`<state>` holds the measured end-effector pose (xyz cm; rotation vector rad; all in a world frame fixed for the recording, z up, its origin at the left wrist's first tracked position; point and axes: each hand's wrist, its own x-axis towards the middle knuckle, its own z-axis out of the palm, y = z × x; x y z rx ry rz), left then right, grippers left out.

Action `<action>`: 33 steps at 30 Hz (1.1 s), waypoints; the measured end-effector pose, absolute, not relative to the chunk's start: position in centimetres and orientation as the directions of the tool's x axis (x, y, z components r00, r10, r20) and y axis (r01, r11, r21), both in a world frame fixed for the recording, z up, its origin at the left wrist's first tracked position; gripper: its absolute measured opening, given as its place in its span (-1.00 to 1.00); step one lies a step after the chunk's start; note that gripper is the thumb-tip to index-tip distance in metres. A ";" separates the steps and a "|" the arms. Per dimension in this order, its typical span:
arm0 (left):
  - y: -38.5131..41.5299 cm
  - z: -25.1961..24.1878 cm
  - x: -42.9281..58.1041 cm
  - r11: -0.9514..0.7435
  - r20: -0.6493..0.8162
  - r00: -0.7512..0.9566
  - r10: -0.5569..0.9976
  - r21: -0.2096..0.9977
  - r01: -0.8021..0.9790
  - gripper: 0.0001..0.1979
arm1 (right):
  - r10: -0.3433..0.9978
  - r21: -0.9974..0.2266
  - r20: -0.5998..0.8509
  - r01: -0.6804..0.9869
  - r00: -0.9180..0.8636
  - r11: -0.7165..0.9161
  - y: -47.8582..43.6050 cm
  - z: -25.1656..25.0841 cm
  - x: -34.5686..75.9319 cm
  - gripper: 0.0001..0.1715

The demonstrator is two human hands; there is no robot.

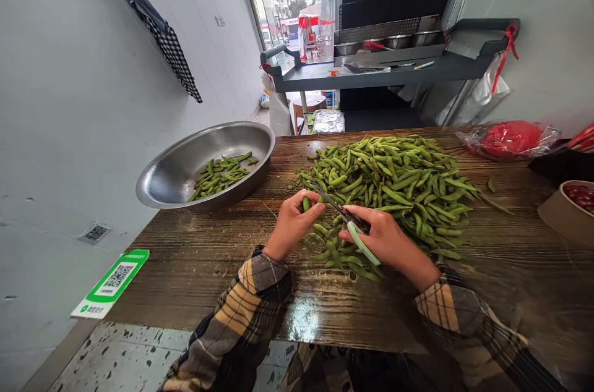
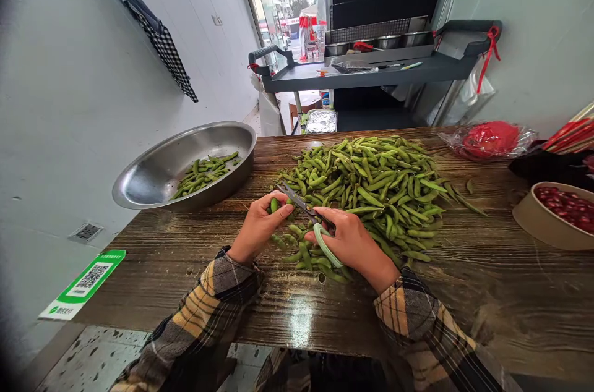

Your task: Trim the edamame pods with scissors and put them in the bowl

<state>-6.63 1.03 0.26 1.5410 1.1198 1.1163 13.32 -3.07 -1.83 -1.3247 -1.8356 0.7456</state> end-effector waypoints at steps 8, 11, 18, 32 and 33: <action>1.5 0.4 -7.1 0.075 -0.014 0.161 0.987 0.923 -0.378 -0.66 | 0.981 -0.838 0.108 0.516 -0.161 0.177 -3.0 -1.4 13.2 -0.36; 1.5 0.5 -7.1 0.081 -0.011 0.167 0.986 0.902 -0.423 -0.66 | 0.983 -0.841 0.109 0.514 -0.147 0.170 -3.2 -1.2 13.1 -0.36; 1.1 0.3 -6.6 0.116 -0.034 0.221 0.975 0.922 -0.370 -0.65 | 0.981 -0.847 0.126 0.500 -0.145 0.182 -3.2 -1.1 13.0 -0.39; 1.1 0.0 -6.2 0.151 -0.045 0.264 0.963 0.907 -0.394 -0.67 | 0.972 -0.836 0.169 0.498 -0.165 0.230 -3.3 -1.5 13.0 -0.39; 1.2 0.1 -6.3 0.144 -0.042 0.250 0.967 0.903 -0.405 -0.66 | 0.970 -0.836 0.174 0.495 -0.169 0.236 -3.3 -1.6 13.1 -0.39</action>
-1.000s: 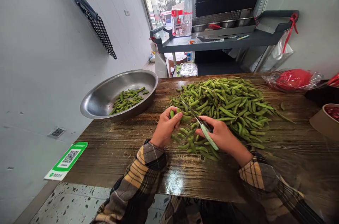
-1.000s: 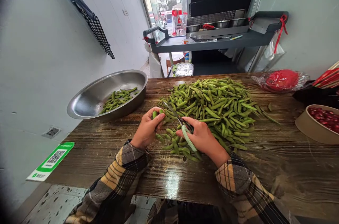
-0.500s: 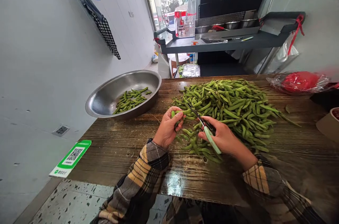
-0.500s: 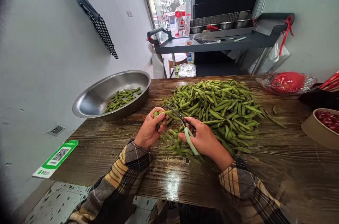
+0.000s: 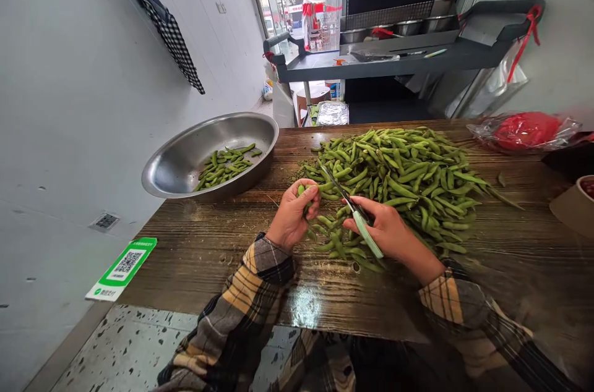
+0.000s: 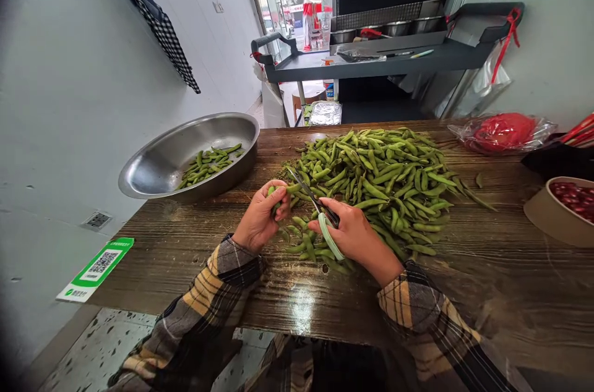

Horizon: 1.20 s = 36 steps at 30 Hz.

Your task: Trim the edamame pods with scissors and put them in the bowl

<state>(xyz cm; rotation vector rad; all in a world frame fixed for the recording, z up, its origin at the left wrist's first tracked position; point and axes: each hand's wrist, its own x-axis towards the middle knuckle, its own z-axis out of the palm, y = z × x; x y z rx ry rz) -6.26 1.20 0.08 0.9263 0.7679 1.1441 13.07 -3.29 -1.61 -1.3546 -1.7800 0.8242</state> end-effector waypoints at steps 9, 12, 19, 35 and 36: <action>2.1 0.6 -7.6 0.023 0.023 0.142 0.990 0.950 -0.312 -0.70 | 0.986 -0.906 0.134 0.392 -0.098 0.162 -3.1 -1.6 13.5 -0.38; 2.2 0.6 -8.1 0.056 -0.034 0.260 0.965 0.995 -0.078 -0.71 | 0.989 -0.947 0.124 0.289 -0.078 0.142 -3.0 -1.3 13.8 -0.35; 2.8 -0.9 -8.4 -0.371 0.035 0.475 0.879 0.676 0.636 -0.93 | 0.990 -0.945 0.115 0.297 -0.087 0.136 -2.9 -1.3 13.9 -0.31; 3.4 -0.3 -9.2 -0.374 0.229 0.337 0.913 0.798 0.472 -0.88 | 0.981 -0.917 0.178 0.347 -0.082 0.196 -2.7 -2.2 14.0 -0.36; 3.3 -0.1 -9.2 -0.327 0.209 0.299 0.931 0.842 0.429 -0.85 | 0.981 -0.918 0.173 0.346 -0.087 0.193 -2.7 -2.2 14.0 -0.36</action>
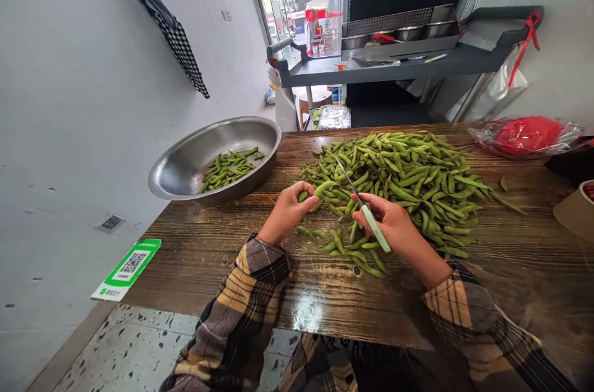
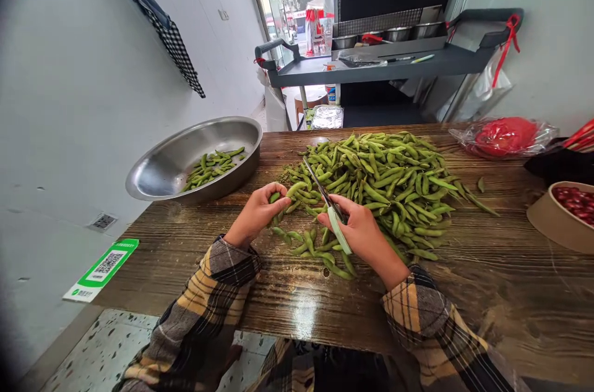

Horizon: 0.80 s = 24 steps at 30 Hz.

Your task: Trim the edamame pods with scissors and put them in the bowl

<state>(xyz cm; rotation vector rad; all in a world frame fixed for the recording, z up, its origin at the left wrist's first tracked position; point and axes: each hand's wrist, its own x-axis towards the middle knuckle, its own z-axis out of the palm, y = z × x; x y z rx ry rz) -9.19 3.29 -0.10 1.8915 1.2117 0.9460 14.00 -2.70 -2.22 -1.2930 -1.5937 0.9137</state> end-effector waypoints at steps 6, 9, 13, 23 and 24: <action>2.4 -0.1 -8.8 -0.082 0.044 0.206 0.978 0.980 0.180 -0.73 | 0.987 -0.922 0.107 0.360 -0.117 0.142 -2.9 -2.0 13.8 -0.35; 2.0 0.0 -8.3 -0.073 0.045 0.217 0.975 0.989 0.125 -0.73 | 0.990 -0.926 0.085 0.358 -0.116 0.122 -2.9 -1.9 13.7 -0.36; 1.6 0.2 -7.6 -0.126 0.085 0.241 0.967 0.979 0.161 -0.76 | 0.989 -0.934 0.076 0.339 -0.127 0.116 -2.9 -2.0 13.7 -0.36; 1.4 0.2 -6.9 -0.205 0.139 0.300 0.944 0.958 0.201 -0.77 | 0.982 -0.939 0.082 0.316 -0.173 0.134 -2.9 -1.9 13.6 -0.41; 1.3 0.2 -6.9 -0.165 0.110 0.295 0.949 0.972 0.168 -0.75 | 0.981 -0.940 0.081 0.314 -0.178 0.134 -2.9 -1.9 13.7 -0.41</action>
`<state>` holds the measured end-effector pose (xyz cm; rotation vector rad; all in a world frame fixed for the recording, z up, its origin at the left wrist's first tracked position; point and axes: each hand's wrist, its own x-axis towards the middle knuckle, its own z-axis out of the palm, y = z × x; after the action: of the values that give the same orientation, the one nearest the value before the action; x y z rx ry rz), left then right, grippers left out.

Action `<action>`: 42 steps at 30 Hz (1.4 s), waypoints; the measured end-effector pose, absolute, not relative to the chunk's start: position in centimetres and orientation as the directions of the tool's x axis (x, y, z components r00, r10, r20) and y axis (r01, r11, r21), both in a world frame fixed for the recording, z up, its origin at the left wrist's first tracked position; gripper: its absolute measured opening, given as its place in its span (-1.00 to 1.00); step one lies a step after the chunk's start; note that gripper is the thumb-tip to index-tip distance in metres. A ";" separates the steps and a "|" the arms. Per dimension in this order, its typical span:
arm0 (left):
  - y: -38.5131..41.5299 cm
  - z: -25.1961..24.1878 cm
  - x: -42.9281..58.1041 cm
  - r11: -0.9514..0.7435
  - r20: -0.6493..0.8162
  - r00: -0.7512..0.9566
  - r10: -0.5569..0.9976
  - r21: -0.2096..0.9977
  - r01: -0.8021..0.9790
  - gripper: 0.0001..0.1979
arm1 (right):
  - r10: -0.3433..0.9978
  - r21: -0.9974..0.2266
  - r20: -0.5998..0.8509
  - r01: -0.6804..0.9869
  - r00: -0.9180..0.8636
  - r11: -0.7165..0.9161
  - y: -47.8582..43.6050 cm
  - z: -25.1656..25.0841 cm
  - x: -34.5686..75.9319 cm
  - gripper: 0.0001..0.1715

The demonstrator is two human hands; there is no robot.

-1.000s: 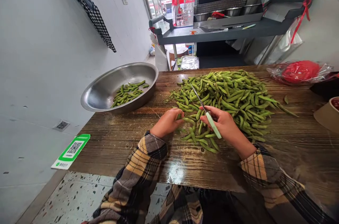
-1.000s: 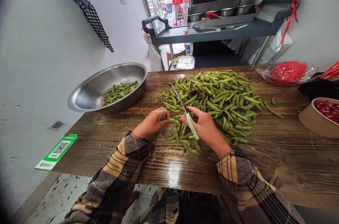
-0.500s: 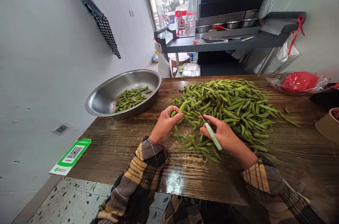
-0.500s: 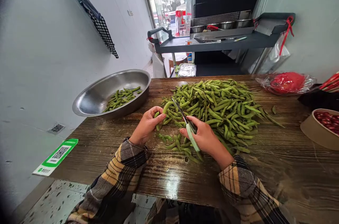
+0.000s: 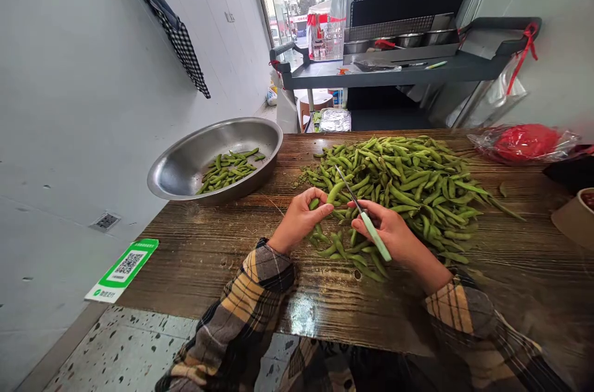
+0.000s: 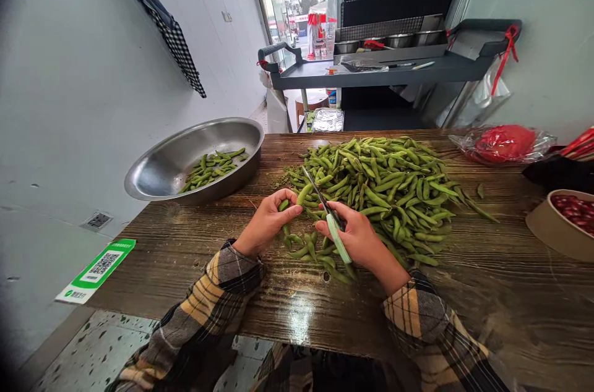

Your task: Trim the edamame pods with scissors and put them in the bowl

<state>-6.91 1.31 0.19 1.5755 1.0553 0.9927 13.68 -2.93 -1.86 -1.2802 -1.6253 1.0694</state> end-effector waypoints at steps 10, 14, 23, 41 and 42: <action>1.3 0.5 -7.2 -0.042 0.003 0.270 0.963 0.989 0.139 -0.70 | 0.962 -0.883 0.077 0.431 -0.263 0.188 -3.4 -1.5 13.4 -0.38; 1.4 0.6 -7.3 -0.096 0.038 0.281 0.959 0.976 0.195 -0.75 | 0.955 -0.889 0.082 0.413 -0.285 0.200 -3.3 -1.5 13.5 -0.41; 1.5 0.5 -7.4 -0.045 -0.013 0.297 0.955 0.981 0.189 -0.73 | 0.943 -0.918 0.083 0.343 -0.322 0.198 -3.0 -1.7 13.7 -0.49; 1.5 0.4 -7.3 0.069 -0.017 0.161 0.987 0.943 -0.326 -0.69 | 0.962 -0.943 0.022 0.313 -0.273 0.110 -3.4 -1.1 13.4 -0.40; 1.4 0.3 -7.1 0.071 -0.019 0.167 0.986 0.947 -0.313 -0.69 | 0.960 -0.943 0.021 0.313 -0.278 0.111 -3.4 -1.1 13.4 -0.40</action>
<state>-7.12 1.39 0.35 1.0108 0.8775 1.1942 13.39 -3.40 -1.13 -1.2553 -1.6953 1.1810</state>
